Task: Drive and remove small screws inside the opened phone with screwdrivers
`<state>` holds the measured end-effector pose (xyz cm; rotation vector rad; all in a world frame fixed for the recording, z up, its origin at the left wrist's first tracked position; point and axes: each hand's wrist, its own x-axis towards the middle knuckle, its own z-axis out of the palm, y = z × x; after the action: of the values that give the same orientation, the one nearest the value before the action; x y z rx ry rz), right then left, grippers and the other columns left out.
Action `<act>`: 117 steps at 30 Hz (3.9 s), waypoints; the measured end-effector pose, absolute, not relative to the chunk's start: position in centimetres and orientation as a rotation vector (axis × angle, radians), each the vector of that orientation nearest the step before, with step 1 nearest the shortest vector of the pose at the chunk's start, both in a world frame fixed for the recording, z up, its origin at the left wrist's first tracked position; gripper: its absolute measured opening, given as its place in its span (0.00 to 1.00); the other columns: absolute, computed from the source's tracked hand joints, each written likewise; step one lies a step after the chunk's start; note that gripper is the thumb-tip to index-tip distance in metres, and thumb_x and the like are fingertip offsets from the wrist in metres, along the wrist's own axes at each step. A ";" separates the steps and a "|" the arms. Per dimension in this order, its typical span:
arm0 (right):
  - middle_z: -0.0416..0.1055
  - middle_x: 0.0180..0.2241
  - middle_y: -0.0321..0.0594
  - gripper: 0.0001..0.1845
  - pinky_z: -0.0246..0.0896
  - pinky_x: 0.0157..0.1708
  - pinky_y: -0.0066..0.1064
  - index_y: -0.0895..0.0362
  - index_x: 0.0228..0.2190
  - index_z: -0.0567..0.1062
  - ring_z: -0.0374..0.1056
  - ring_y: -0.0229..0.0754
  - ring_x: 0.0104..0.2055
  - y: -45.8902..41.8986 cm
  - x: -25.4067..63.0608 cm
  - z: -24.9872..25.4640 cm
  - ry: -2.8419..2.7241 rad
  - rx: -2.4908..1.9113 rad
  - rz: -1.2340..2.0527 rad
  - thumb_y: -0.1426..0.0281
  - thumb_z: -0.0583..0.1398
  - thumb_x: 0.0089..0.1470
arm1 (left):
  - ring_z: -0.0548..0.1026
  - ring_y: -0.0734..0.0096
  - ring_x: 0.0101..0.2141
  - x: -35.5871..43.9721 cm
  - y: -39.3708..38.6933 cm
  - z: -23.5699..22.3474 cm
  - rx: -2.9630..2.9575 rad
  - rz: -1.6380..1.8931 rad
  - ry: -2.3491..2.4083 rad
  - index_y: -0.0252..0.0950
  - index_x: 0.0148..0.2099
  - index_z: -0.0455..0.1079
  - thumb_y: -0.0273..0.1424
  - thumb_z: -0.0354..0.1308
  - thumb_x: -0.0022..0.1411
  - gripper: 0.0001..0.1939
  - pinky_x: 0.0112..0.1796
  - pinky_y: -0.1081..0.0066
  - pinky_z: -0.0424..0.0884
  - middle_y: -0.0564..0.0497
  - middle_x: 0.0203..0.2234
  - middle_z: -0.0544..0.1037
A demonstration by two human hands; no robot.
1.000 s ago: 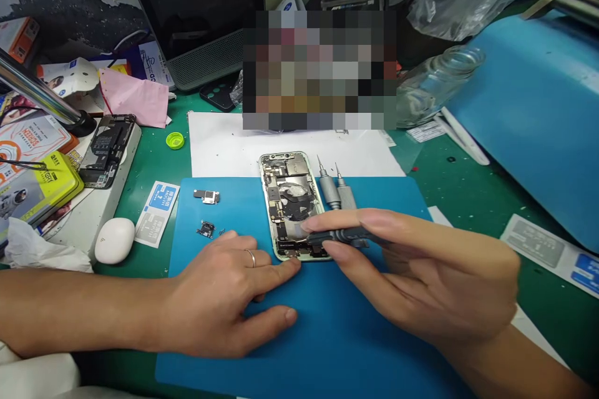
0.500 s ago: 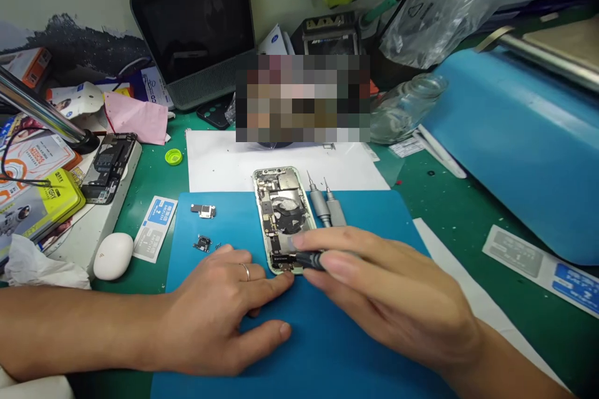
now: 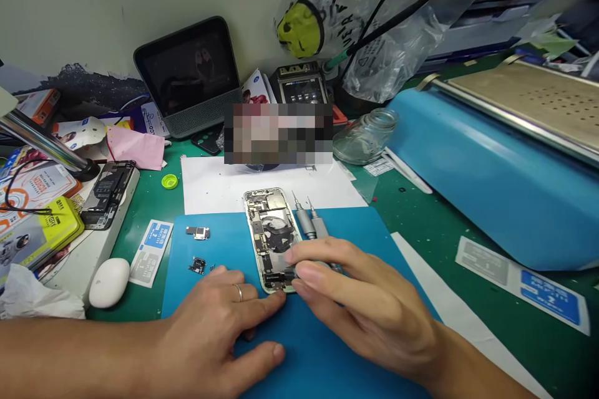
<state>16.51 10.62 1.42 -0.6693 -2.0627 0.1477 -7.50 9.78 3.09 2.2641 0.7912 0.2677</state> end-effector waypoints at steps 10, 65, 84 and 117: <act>0.76 0.44 0.48 0.18 0.74 0.42 0.28 0.61 0.50 0.70 0.74 0.38 0.46 10.8 16.5 1.4 -2.063 -0.672 0.088 0.85 0.61 0.61 | 0.77 0.59 0.34 -7.6 9.6 3.0 2.275 0.256 0.808 0.40 0.64 0.71 0.42 0.54 0.77 0.20 0.43 0.59 0.65 0.51 0.33 0.79; 0.80 0.44 0.40 0.36 0.80 0.42 0.38 0.47 0.64 0.68 0.80 0.45 0.42 11.4 17.8 0.2 -1.638 -0.956 0.227 0.81 0.66 0.59 | 0.74 0.59 0.33 -7.5 9.9 3.4 2.279 0.219 0.822 0.39 0.64 0.72 0.41 0.55 0.76 0.20 0.39 0.61 0.64 0.50 0.32 0.78; 0.79 0.40 0.39 0.32 0.81 0.37 0.39 0.46 0.62 0.69 0.78 0.46 0.40 11.7 17.7 0.8 -1.570 -0.975 0.213 0.79 0.65 0.60 | 0.75 0.61 0.33 -7.5 9.8 3.6 2.274 0.212 0.821 0.40 0.64 0.72 0.41 0.54 0.77 0.20 0.37 0.62 0.63 0.51 0.32 0.77; 0.78 0.41 0.37 0.37 0.80 0.41 0.39 0.45 0.64 0.68 0.78 0.45 0.41 12.3 17.5 1.0 -1.490 -0.983 0.195 0.80 0.67 0.58 | 0.75 0.61 0.34 -7.7 9.9 3.8 2.207 0.232 0.811 0.41 0.64 0.72 0.38 0.56 0.76 0.18 0.41 0.60 0.63 0.53 0.32 0.78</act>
<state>17.53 12.26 1.04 -0.9830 -1.4897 0.1950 -7.66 9.86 3.78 2.2070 0.8109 0.2319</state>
